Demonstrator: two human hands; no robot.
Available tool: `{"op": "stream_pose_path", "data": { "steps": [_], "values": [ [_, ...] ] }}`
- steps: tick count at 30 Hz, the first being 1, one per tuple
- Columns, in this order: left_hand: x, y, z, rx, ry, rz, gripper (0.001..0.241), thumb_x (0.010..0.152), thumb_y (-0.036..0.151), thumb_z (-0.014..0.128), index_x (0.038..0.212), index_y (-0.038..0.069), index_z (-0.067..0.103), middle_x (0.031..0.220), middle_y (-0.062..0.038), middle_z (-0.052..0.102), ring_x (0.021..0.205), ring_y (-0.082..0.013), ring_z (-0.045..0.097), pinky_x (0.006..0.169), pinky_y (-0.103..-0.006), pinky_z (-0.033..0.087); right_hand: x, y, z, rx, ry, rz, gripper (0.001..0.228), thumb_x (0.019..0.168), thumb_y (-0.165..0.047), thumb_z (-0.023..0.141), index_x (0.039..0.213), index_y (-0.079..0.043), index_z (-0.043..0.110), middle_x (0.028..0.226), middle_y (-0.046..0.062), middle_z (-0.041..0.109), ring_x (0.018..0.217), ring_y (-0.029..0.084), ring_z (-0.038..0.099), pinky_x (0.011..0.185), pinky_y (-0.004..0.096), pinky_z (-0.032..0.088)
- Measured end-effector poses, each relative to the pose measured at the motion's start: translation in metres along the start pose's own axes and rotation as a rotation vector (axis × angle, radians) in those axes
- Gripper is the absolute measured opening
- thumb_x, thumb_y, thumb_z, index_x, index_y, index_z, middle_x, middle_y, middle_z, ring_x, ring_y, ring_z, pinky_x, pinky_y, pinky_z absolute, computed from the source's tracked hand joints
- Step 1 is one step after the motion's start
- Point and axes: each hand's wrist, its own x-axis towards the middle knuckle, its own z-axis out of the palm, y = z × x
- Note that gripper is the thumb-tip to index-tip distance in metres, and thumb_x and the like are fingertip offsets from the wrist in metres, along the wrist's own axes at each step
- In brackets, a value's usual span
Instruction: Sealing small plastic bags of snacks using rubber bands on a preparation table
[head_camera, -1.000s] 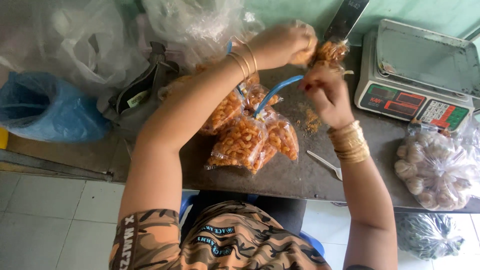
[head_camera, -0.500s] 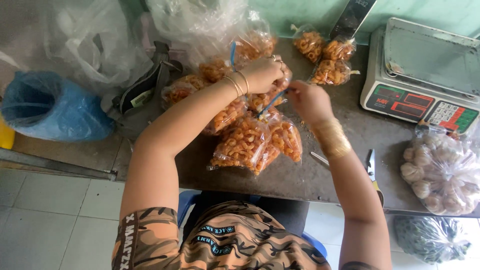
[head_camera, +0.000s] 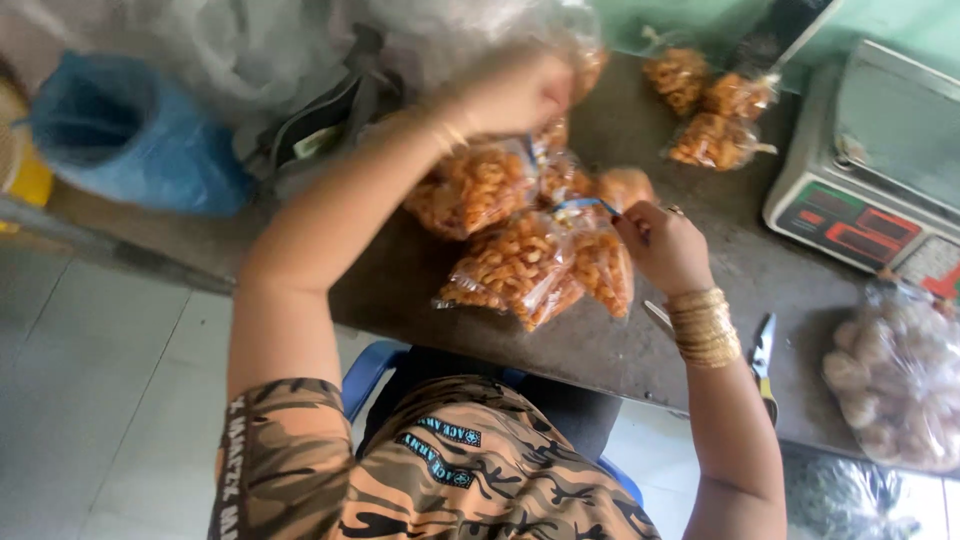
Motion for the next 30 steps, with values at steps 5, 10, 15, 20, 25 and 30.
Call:
{"op": "stream_pose_path", "data": {
  "steps": [5, 10, 15, 20, 25, 30],
  "values": [
    [-0.108, -0.035, -0.056, 0.395, -0.572, -0.98, 0.022, 0.083, 0.023, 0.071, 0.095, 0.009, 0.083, 0.08, -0.013, 0.078, 0.094, -0.0317, 0.075, 0.098, -0.0317, 0.049, -0.001, 0.009, -0.004, -0.173, 0.023, -0.034, 0.031, 0.1, -0.047, 0.069, 0.111, -0.019, 0.075, 0.089, 0.011, 0.077, 0.083, 0.044, 0.073, 0.074, 0.056, 0.055],
    [-0.2, -0.093, 0.034, 0.702, -0.31, -0.724, 0.018, 0.087, 0.005, 0.062, 0.085, 0.01, 0.079, 0.082, -0.01, 0.076, 0.079, -0.032, 0.076, 0.061, -0.0438, 0.059, 0.003, 0.029, 0.011, -0.314, 0.196, -0.122, 0.026, 0.102, -0.05, 0.068, 0.108, -0.026, 0.073, 0.08, 0.002, 0.074, 0.078, 0.031, 0.074, 0.072, 0.044, 0.053],
    [-0.225, -0.074, 0.048, 0.981, 0.151, -0.3, 0.017, 0.082, 0.01, 0.064, 0.068, 0.015, 0.074, 0.066, -0.004, 0.066, 0.069, -0.0256, 0.066, 0.06, -0.0381, 0.046, -0.01, 0.032, 0.006, -0.278, 0.244, -0.131, 0.022, 0.1, -0.046, 0.074, 0.109, -0.026, 0.07, 0.084, -0.003, 0.075, 0.084, 0.026, 0.076, 0.082, 0.039, 0.053],
    [-0.225, -0.063, 0.026, 0.971, 0.164, -0.201, 0.018, 0.091, 0.017, 0.062, 0.08, 0.019, 0.076, 0.079, -0.001, 0.067, 0.085, -0.0221, 0.065, 0.071, -0.0338, 0.05, -0.015, 0.007, -0.018, -0.293, 0.325, -0.133, 0.021, 0.094, -0.037, 0.08, 0.108, -0.024, 0.072, 0.086, -0.001, 0.076, 0.086, 0.027, 0.075, 0.082, 0.041, 0.051],
    [-0.225, -0.056, 0.025, 0.948, 0.083, -0.155, 0.015, 0.087, 0.014, 0.064, 0.076, 0.015, 0.073, 0.079, -0.004, 0.064, 0.082, -0.0245, 0.065, 0.067, -0.0361, 0.05, -0.013, -0.027, -0.02, -0.235, 0.39, -0.212, 0.019, 0.092, -0.036, 0.079, 0.105, -0.024, 0.072, 0.086, 0.001, 0.074, 0.089, 0.027, 0.074, 0.086, 0.04, 0.049],
    [-0.222, -0.04, 0.016, 0.909, 0.021, -0.172, 0.018, 0.09, 0.013, 0.063, 0.076, 0.016, 0.074, 0.075, -0.005, 0.064, 0.077, -0.0255, 0.066, 0.061, -0.0372, 0.051, -0.004, -0.009, -0.007, -0.169, 0.431, -0.245, 0.019, 0.093, -0.038, 0.078, 0.103, -0.024, 0.071, 0.086, 0.001, 0.072, 0.088, 0.025, 0.073, 0.089, 0.037, 0.048]
  ]
}}
